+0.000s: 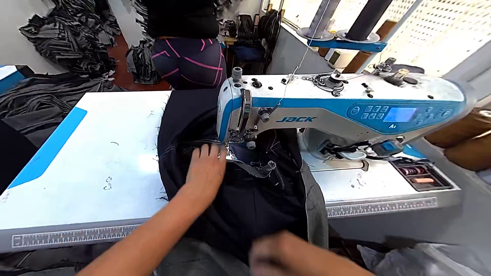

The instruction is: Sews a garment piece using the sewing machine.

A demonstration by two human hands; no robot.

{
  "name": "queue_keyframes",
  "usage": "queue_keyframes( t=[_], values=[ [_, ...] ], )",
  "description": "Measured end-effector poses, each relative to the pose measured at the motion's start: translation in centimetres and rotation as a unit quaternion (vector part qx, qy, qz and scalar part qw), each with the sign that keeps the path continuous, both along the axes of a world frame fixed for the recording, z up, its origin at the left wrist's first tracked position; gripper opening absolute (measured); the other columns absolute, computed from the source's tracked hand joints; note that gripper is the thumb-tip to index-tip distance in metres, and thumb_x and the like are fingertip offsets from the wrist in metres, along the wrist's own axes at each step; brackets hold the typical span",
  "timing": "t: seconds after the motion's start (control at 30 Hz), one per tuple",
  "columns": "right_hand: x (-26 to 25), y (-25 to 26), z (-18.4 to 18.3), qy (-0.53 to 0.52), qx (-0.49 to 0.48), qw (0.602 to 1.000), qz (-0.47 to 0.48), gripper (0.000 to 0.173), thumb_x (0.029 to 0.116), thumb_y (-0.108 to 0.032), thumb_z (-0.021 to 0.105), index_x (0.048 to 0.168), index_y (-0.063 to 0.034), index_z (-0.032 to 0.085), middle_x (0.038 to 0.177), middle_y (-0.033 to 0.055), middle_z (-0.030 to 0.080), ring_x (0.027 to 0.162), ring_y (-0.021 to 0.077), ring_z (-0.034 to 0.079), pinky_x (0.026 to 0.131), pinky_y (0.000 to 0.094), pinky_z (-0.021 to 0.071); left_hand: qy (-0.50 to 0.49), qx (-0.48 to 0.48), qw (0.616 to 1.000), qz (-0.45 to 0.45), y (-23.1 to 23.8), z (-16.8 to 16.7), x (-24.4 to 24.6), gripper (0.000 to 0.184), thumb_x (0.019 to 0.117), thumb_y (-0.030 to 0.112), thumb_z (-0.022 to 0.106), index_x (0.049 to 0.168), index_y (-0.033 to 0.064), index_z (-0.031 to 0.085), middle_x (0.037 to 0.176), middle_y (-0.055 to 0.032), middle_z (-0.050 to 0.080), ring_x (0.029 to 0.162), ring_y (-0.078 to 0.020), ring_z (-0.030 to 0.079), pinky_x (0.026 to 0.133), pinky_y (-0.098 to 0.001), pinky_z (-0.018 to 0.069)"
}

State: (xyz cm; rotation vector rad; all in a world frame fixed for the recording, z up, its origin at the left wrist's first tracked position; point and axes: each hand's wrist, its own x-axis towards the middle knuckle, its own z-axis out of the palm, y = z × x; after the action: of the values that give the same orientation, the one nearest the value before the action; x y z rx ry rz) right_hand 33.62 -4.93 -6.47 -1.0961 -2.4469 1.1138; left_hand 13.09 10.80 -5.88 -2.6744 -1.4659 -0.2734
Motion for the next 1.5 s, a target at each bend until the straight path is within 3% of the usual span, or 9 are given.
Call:
queue_keyframes(
  t=[0.3, 0.47, 0.6, 0.7, 0.97, 1.07, 1.17, 1.4, 1.5],
  values=[
    [-3.8, 15.2, -3.0, -0.242, 0.194, 0.901, -0.304, 0.026, 0.1081, -0.024, 0.048, 0.115, -0.0029, 0.062, 0.079, 0.0182, 0.069, 0.077, 0.0412, 0.072, 0.065, 0.0545, 0.0544, 0.079, -0.199, 0.974, -0.08, -9.6, -2.8, -7.7, 0.091, 0.0861, -0.009, 0.064, 0.158, 0.0419, 0.039, 0.168, -0.0179, 0.027, 0.152, -0.056, 0.017, 0.102, -0.0829, 0.0298],
    [-5.1, 13.2, -5.3, -0.203, 0.319, 0.873, -0.309, 0.013, 0.1014, -0.014, 0.058, 0.104, -0.0029, 0.066, 0.08, 0.0143, 0.068, 0.066, 0.0339, 0.07, 0.051, 0.0472, 0.0542, -0.05, -0.095, 0.993, -0.046, -5.5, -0.5, -5.0, 0.018, 0.0947, 0.012, 0.071, 0.111, 0.0074, 0.076, 0.111, -0.017, 0.072, 0.112, -0.0405, 0.065, 0.091, -0.0616, 0.0514],
    [-4.3, 13.0, -5.6, -0.201, 0.301, 0.872, -0.329, 0.017, 0.1044, -0.015, 0.053, 0.108, -0.0028, 0.064, 0.08, 0.0155, 0.069, 0.067, 0.0354, 0.071, 0.052, 0.049, 0.0543, -0.052, -0.135, 0.989, 0.005, -0.8, -2.6, 0.2, 0.041, 0.1023, 0.029, 0.064, 0.131, -0.0002, 0.063, 0.132, -0.023, 0.061, 0.127, -0.042, 0.055, 0.106, -0.0586, 0.0423],
    [-2.7, 14.3, -4.8, -0.201, 0.218, 0.882, -0.368, 0.029, 0.1091, -0.021, 0.044, 0.125, -0.004, 0.06, 0.084, 0.019, 0.071, 0.075, 0.0423, 0.072, 0.061, 0.0561, 0.0544, -0.02, -0.183, 0.983, 0.014, 1.4, -2.4, 0.7, 0.041, 0.1045, 0.034, 0.059, 0.115, -0.0043, 0.066, 0.111, -0.0243, 0.068, 0.11, -0.0402, 0.066, 0.099, -0.056, 0.048],
    [-3.1, 14.2, -6.3, -0.073, 0.332, 0.866, -0.366, 0.028, 0.1073, -0.02, 0.045, 0.123, -0.0003, 0.057, 0.07, 0.0125, 0.066, 0.058, 0.0346, 0.068, 0.049, 0.0494, 0.0521, -0.442, -0.479, 0.751, 0.101, 2.1, -0.5, 0.7, 0.018, 0.1005, 0.012, 0.053, 0.092, 0.0013, 0.065, 0.088, -0.011, 0.061, 0.084, -0.0196, 0.058, 0.072, -0.0408, 0.0472],
    [-3.2, 14.2, -6.2, -0.059, 0.309, 0.869, -0.382, 0.027, 0.1078, -0.02, 0.045, 0.122, 0.0003, 0.057, 0.069, 0.0138, 0.065, 0.06, 0.036, 0.068, 0.05, 0.0504, 0.0517, -0.384, -0.599, 0.697, 0.09, 2.3, 0.3, 0.7, 0.044, 0.1013, 0.019, 0.064, 0.139, 0.0021, 0.051, 0.116, -0.014, 0.067, 0.102, -0.0188, 0.066, 0.091, -0.0379, 0.0548],
    [-3.0, 14.1, -5.9, -0.053, 0.29, 0.868, -0.399, 0.028, 0.1085, -0.021, 0.044, 0.123, 0.0003, 0.055, 0.067, 0.0139, 0.063, 0.06, 0.0368, 0.068, 0.05, 0.0504, 0.0512, -0.395, -0.606, 0.679, 0.119, 2.4, 0.3, 0.9, 0.027, 0.101, 0.015, 0.064, 0.124, 0.0014, 0.06, 0.097, -0.0097, 0.07, 0.084, -0.0135, 0.069, 0.077, -0.0304, 0.0582],
    [-2.4, 14.5, -6.8, 0.017, 0.347, 0.876, -0.335, 0.024, 0.0996, -0.016, 0.056, 0.115, 0.001, 0.063, 0.067, 0.0101, 0.063, 0.055, 0.0305, 0.065, 0.047, 0.0472, 0.0499, -0.144, -0.433, 0.886, 0.084, 3.6, -0.2, 0.8, 0.039, 0.0987, 0.033, 0.07, 0.11, -0.0037, 0.072, 0.101, -0.0208, 0.07, 0.101, -0.0338, 0.065, 0.092, -0.0553, 0.0492],
    [-1.5, 14.4, -7.4, 0.047, 0.413, 0.89, -0.187, 0.023, 0.0989, -0.016, 0.06, 0.116, -0.0072, 0.072, 0.1, 0.007, 0.073, 0.093, 0.0228, 0.071, 0.079, 0.0395, 0.0595, -0.078, -0.377, 0.921, 0.068, 3.6, -0.7, 1.1, 0.034, 0.0991, 0.032, 0.069, 0.106, -0.0016, 0.072, 0.095, -0.02, 0.069, 0.096, -0.0357, 0.066, 0.088, -0.0565, 0.0505]
  ],
)
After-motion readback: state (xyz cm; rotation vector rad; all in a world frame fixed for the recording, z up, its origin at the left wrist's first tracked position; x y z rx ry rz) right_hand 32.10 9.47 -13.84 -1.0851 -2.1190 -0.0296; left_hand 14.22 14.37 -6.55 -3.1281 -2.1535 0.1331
